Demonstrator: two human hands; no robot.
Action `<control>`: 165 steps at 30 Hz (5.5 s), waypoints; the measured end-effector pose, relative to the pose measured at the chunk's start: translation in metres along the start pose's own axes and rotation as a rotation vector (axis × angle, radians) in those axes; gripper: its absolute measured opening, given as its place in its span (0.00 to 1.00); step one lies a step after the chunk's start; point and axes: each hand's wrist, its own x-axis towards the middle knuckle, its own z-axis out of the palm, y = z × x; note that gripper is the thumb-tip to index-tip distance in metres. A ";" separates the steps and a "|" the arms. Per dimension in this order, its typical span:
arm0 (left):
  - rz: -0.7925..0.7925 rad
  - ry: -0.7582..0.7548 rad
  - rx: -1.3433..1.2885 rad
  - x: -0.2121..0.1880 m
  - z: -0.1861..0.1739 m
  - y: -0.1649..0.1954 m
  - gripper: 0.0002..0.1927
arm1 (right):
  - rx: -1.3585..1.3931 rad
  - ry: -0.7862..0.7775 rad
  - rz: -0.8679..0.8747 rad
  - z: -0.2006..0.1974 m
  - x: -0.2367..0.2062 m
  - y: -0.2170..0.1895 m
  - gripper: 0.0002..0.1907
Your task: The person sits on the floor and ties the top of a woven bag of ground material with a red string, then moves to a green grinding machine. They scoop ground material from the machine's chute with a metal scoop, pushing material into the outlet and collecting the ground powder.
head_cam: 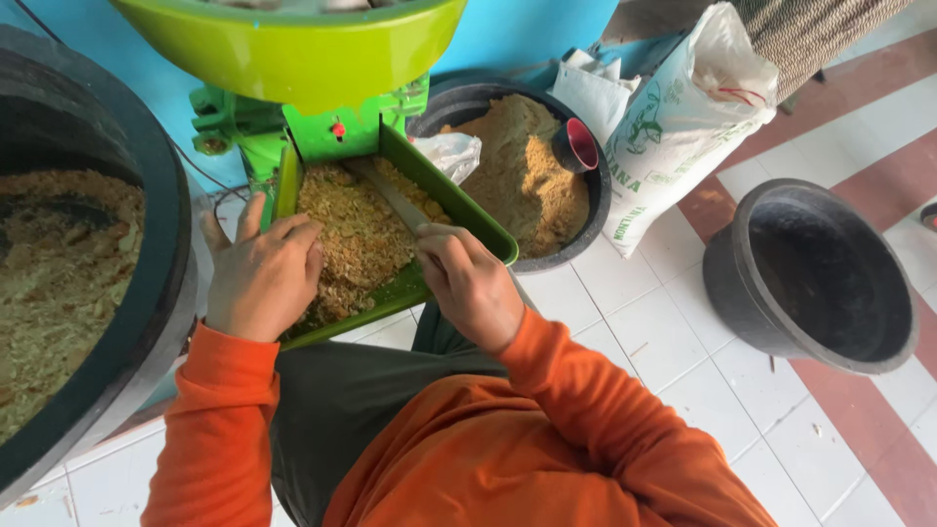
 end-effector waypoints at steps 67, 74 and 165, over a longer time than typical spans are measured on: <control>-0.001 -0.036 -0.056 -0.002 -0.001 0.001 0.10 | 0.064 -0.059 -0.034 -0.011 0.021 -0.004 0.12; 0.053 0.046 -0.044 -0.002 0.002 -0.002 0.12 | -0.057 0.094 0.018 -0.086 -0.021 -0.023 0.12; 0.177 0.287 -0.269 -0.007 -0.042 0.098 0.17 | -0.194 0.197 0.090 -0.073 -0.073 0.056 0.20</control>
